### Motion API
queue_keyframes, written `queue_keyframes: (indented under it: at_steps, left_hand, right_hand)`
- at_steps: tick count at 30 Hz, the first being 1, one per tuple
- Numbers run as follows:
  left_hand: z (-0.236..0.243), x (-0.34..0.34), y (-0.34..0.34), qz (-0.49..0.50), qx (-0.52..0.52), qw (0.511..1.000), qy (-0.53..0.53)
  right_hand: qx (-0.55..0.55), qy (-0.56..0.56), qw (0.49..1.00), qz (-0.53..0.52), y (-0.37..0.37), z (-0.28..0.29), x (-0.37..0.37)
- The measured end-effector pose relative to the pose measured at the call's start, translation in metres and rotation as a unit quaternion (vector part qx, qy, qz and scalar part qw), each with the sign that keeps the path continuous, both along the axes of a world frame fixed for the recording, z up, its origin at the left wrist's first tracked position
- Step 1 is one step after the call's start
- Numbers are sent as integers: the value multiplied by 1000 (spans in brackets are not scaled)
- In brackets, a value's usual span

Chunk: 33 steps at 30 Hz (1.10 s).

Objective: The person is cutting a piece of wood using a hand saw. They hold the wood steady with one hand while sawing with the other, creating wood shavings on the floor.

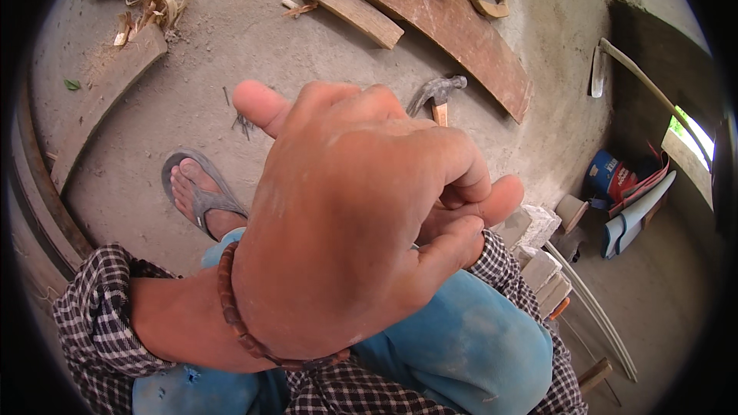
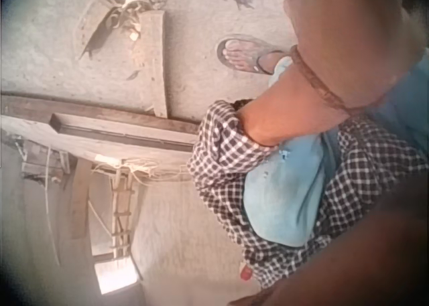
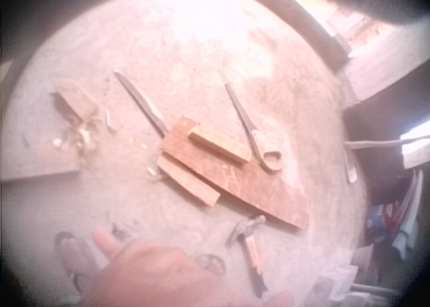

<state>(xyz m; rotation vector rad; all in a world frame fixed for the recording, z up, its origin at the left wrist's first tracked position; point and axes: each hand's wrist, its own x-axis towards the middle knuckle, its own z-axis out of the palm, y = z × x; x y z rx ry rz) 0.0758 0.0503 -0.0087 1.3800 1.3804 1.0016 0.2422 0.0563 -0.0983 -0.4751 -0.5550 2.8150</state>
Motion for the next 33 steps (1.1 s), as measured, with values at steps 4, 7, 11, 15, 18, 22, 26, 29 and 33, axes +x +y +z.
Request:
queue_keyframes:
  at_steps: [4,7,11,15,18,22,26,29,33]
  left_hand:
    - [0,-1,-1,0,7,1000,1]
    - [0,-1,-1,10,11,1000,-11]
    - [1,-2,-1,15,15,1000,-5]
    - [-2,0,-5,32,13,999,-24]
    - [-1,0,-1,44,0,999,-19]
    - [-2,2,-4,48,2,999,-17]
    - [0,1,-4,40,8,999,-4]
    - [0,2,-5,40,9,999,0]
    - [-2,3,-5,40,16,999,-1]
  right_hand:
    - [-3,0,1000,3,-1,0,0]
    - [-4,-1,1000,4,-2,0,0]
    - [-4,-2,1000,5,-2,1,0]
    - [0,-5,1000,4,-4,0,1]
    - [-10,1,1000,8,-1,0,-1]
    - [-6,-1,1000,7,-3,0,-1]
    - [-5,-1,1000,10,-2,0,-1]
    - [-7,0,1000,12,-2,0,-1]
    - [-8,0,1000,11,-1,-1,-1]
